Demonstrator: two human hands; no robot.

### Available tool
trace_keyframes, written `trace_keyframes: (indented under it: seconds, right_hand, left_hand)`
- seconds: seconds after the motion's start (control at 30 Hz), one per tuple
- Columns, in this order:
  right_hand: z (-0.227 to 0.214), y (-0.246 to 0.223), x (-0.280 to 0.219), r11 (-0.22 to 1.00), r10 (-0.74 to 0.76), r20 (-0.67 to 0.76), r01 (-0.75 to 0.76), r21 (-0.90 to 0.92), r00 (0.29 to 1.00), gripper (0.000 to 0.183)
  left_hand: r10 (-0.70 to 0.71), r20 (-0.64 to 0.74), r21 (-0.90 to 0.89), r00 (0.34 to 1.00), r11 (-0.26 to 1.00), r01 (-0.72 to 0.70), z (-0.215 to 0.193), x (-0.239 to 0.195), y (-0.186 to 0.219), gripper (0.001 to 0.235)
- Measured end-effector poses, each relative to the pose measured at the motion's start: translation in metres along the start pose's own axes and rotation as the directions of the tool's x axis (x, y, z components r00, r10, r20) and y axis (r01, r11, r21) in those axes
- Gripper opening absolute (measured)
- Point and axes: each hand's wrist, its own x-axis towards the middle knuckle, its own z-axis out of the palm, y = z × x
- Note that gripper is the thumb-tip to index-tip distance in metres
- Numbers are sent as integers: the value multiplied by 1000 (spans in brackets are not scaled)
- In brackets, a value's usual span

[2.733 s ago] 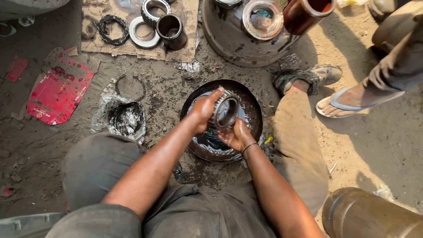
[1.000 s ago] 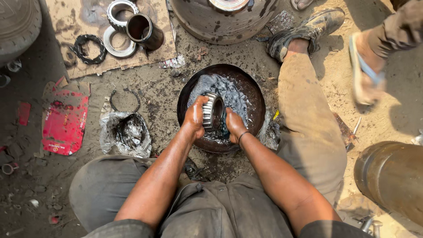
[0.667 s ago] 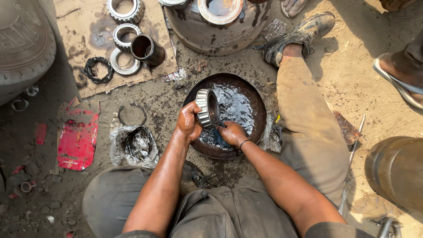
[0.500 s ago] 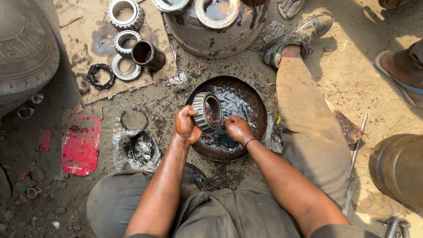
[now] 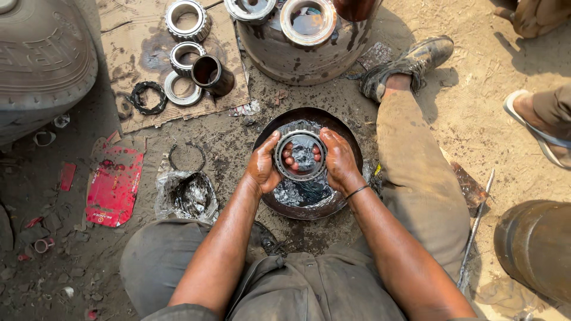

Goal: The person sits on the ground and scrubs a metal bearing and a long metal rod in a shallow pan of soapy water using a cloth. They rinse and wipe the parts, then place the cleaned bearing on a nearby barrel.

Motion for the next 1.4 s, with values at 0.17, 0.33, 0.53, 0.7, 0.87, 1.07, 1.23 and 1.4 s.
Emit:
trace_keyframes:
  seconds: [0.17,0.33,0.53,0.7,0.87,1.07,1.23,1.4]
  right_hand:
    - [21,-28,-21,986,-43,-25,38,-161,999,38]
    - [33,-56,-58,731,-407,54,360,-579,912,44]
    - [13,17,-44,404,-651,254,609,-682,716,48]
    - [-24,84,-17,509,253,-193,-300,-806,948,44]
    - [-27,56,-25,637,-68,-208,-118,-762,976,43]
    - [-1,17,-42,516,-714,181,683,-516,676,34]
    - [-10,63,-28,696,212,-278,-344,-630,937,19]
    - [-41,82,-28,902,102,-39,-108,-418,994,14]
  left_hand:
    - [-5,-107,39,994,999,9,30,-18,9,49]
    - [287,-87,196,954,944,-266,40,-44,2,45]
    - [343,-150,293,927,911,-290,-5,-12,-31,41]
    - [91,-507,732,857,570,372,-26,12,-96,46]
    - [467,-322,846,824,533,28,-18,13,-91,56]
    - [600,12,830,800,439,-343,-6,2,-50,32]
    - [292,-471,845,832,418,332,-38,17,-96,39]
    - [433,-267,929,861,354,110,-52,38,-96,50]
